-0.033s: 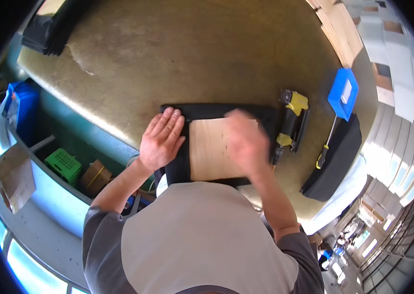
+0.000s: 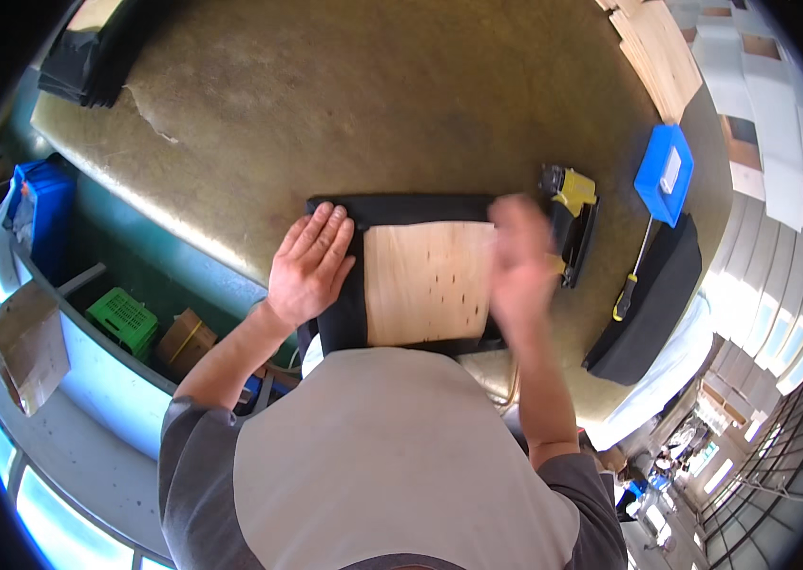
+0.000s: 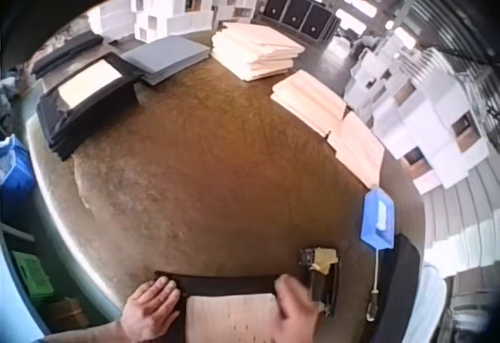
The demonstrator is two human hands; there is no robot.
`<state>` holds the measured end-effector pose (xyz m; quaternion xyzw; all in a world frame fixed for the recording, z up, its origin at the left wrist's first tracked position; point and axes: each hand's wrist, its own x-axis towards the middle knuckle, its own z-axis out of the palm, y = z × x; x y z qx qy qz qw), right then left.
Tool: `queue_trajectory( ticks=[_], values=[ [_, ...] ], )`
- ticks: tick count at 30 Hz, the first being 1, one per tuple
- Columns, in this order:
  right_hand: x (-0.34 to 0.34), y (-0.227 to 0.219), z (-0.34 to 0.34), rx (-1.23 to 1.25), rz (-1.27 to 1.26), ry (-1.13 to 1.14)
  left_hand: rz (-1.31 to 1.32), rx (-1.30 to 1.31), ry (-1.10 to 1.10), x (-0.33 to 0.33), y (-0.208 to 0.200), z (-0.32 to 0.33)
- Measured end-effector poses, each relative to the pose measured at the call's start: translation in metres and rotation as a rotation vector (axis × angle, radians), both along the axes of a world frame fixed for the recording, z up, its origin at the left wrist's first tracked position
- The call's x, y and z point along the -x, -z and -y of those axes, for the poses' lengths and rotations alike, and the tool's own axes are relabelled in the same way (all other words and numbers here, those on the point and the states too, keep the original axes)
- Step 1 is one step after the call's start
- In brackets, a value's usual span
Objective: Upholster wooden panels by stapling black fabric around them using a pneumatic staple gun.
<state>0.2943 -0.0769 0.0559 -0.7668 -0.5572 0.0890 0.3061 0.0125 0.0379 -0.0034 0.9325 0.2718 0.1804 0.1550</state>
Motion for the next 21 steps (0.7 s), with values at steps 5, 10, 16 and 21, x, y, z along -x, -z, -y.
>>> queue_trajectory(
  ticks=[5, 10, 16, 21],
  values=[
    [-0.102, 0.03, 0.044, 0.276, 0.092, 0.47, 0.116, -0.057, 0.013, -0.008, 0.004, -0.003],
    [-0.146, 0.047, 0.053, 0.256, -0.136, 0.367, 0.174, -0.107, 0.003, -0.01, 0.01, 0.004],
    [-0.043, -0.07, 0.022, 0.25, -0.922, 0.372, 0.224, -0.152, -0.022, -0.007, 0.016, 0.003],
    [0.048, -0.071, -0.038, 0.596, -1.072, 0.146, 0.249, -0.154, 0.013, 0.0, 0.021, 0.005]
  ],
)
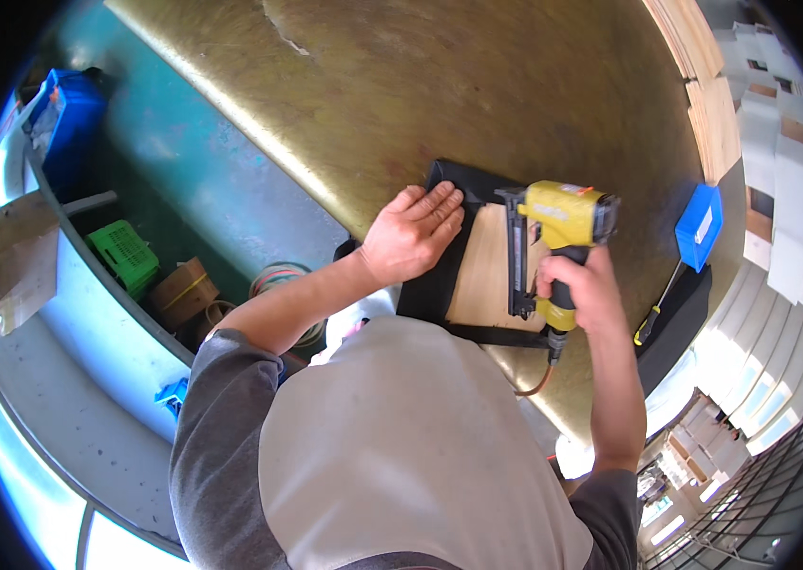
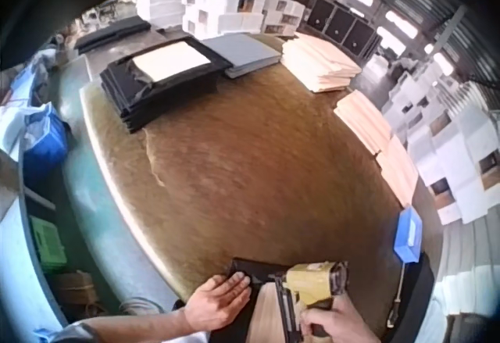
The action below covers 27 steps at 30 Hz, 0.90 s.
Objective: Upholster wooden panels by stapling black fabric around them using a pneumatic staple gun.
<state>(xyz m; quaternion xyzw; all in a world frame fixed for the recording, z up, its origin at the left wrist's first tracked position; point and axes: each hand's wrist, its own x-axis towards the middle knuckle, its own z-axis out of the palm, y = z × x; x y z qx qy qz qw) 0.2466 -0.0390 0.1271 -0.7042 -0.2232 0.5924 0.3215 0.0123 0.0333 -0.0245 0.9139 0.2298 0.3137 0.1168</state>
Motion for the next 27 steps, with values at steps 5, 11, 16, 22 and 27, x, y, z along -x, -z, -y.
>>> queue_trajectory(
  ticks=[5, 11, 16, 22, 27],
  values=[
    [0.012, 0.028, -0.015, 0.031, 0.214, -0.235, -0.022, 0.004, -0.009, 0.001, 0.003, 0.002],
    [0.03, 0.019, -0.023, 0.003, 0.245, -0.268, 0.006, -0.012, -0.011, 0.006, -0.001, 0.006],
    [0.029, 0.02, -0.037, 0.025, 0.323, -0.396, 0.028, -0.017, 0.0, 0.005, 0.005, 0.004],
    [0.037, 0.02, -0.048, -0.014, 0.426, -0.51, 0.021, -0.025, 0.023, 0.002, 0.004, 0.004],
    [0.034, 0.031, -0.042, -0.035, 0.431, -0.538, 0.026, -0.033, 0.035, -0.001, 0.008, 0.007]
  ],
)
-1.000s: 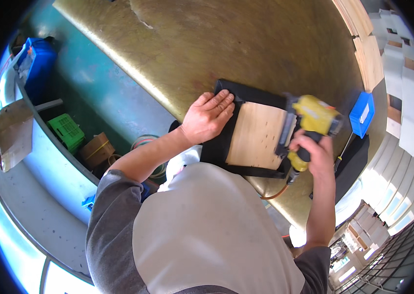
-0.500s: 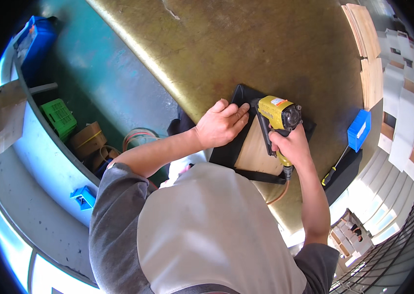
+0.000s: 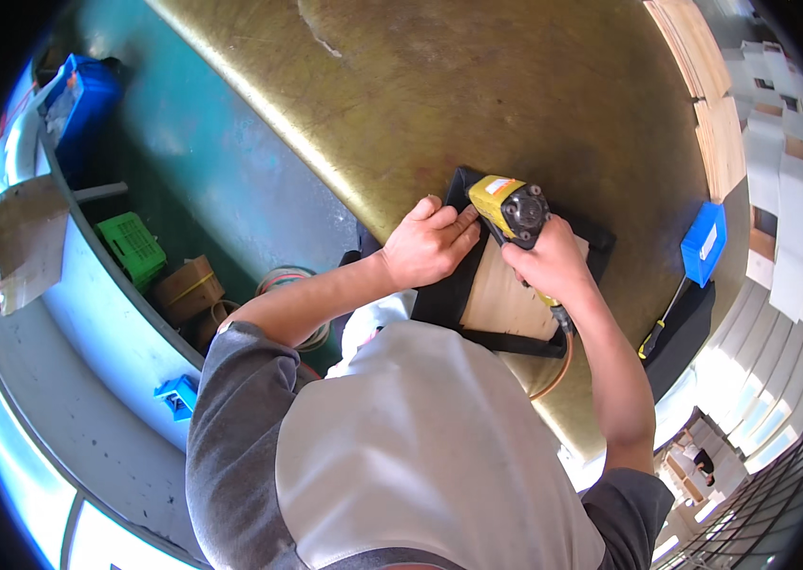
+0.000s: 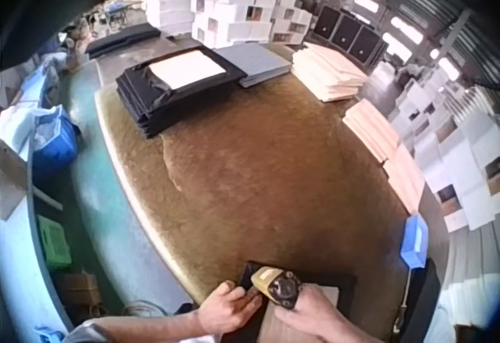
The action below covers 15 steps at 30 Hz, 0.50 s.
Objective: Upholster wooden panels by stapling black fabric around them using a pneumatic staple gun.
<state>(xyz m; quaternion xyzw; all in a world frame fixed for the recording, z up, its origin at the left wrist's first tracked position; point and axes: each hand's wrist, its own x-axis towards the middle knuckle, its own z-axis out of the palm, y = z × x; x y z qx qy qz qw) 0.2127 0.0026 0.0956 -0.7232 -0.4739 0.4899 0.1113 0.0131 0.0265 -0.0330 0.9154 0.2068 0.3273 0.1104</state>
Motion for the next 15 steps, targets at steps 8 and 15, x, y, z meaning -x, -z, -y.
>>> queue_trajectory(
  ticks=[8, 15],
  values=[
    [-0.051, -0.023, 0.112, -0.122, -0.045, 0.289, -0.054, -0.016, -0.104, -0.019, -0.027, -0.006],
    [-0.085, 0.005, 0.166, 0.031, 0.139, 0.471, -0.122, -0.073, 0.134, -0.122, -0.02, -0.027]
  ],
)
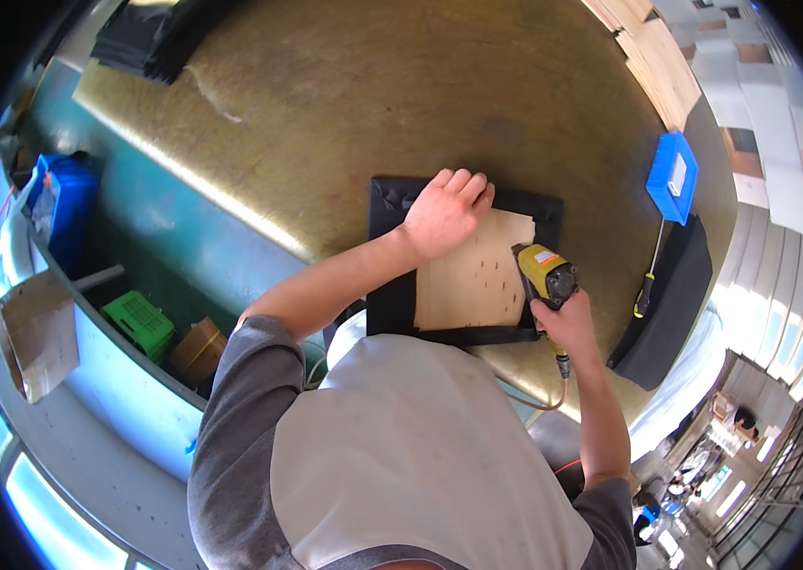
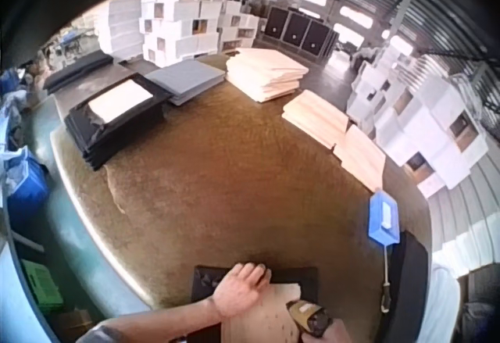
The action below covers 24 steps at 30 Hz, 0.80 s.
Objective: Upholster wooden panels by stapling black fabric around them using a pneumatic staple gun.
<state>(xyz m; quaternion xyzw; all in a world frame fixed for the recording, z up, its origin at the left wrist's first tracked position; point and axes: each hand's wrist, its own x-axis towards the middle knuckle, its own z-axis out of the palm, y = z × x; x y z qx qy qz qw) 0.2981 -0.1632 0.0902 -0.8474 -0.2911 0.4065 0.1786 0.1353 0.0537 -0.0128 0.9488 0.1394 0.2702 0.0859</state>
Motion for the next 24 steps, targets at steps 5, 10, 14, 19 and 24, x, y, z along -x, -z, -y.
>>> queue_trajectory(
  ticks=[5, 10, 14, 19, 24],
  values=[
    [0.003, -0.006, -0.004, -0.044, -0.026, 0.07, -0.004, 0.041, 0.138, -0.011, 0.009, -0.004],
    [-0.002, -0.002, 0.001, -0.035, -0.004, 0.047, 0.0, 0.069, 0.174, -0.006, 0.009, -0.001],
    [-0.017, -0.014, -0.012, -0.056, -0.165, 0.183, -0.136, 0.049, 0.085, 0.011, -0.007, 0.023],
    [-0.03, -0.006, -0.051, -0.152, -0.167, 0.274, -0.244, 0.149, -0.012, 0.025, -0.004, 0.041],
    [-0.033, -0.002, -0.06, -0.08, -0.224, 0.219, -0.247, 0.153, 0.005, 0.031, -0.001, 0.045]
  ],
)
